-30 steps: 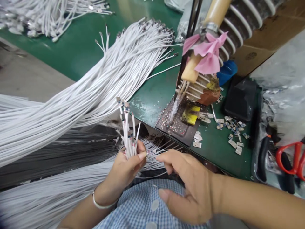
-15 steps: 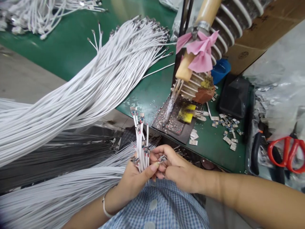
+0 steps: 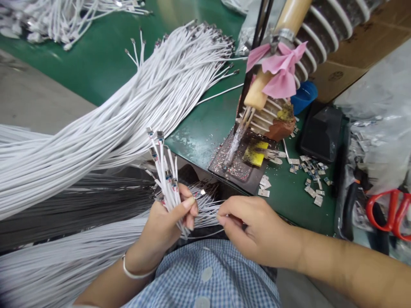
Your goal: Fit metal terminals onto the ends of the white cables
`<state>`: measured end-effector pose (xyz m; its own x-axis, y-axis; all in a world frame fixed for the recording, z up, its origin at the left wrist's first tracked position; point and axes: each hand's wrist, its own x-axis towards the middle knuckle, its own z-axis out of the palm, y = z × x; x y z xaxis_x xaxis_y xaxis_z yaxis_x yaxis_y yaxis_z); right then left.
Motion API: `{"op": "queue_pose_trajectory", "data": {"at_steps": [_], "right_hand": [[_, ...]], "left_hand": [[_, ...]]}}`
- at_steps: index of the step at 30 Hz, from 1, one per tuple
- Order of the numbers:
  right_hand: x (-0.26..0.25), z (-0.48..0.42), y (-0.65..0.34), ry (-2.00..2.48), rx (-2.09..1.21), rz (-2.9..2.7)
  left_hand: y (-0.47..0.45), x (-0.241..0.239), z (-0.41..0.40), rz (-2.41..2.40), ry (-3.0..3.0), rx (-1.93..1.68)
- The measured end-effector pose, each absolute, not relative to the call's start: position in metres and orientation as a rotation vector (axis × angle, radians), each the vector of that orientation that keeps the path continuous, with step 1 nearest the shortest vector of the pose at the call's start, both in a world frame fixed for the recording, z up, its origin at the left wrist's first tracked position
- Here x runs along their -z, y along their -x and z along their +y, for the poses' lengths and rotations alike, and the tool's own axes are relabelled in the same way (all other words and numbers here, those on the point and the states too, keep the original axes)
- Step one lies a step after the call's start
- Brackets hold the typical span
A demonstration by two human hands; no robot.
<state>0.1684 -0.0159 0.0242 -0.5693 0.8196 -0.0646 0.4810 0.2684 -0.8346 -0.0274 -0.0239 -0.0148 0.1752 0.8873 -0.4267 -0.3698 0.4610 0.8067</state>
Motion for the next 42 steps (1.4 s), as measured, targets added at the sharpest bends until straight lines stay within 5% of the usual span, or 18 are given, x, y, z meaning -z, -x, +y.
{"op": "queue_pose_trajectory", "data": {"at_steps": [4,12,42], "right_hand": [[-0.032,-0.012,-0.177,1.112,-0.839,-2.258],[-0.025,-0.006,-0.182,1.100,-0.589,-2.290],[-0.021,-0.009,-0.191,1.150,-0.315,-2.530]], "left_hand": [[0.020,0.009,-0.014,1.006,-0.623,-0.959],[0.005,-0.001,0.006,0.887,-0.717,-0.956],[0.006,-0.009,0.015,1.292,-1.137,-0.862]]}}
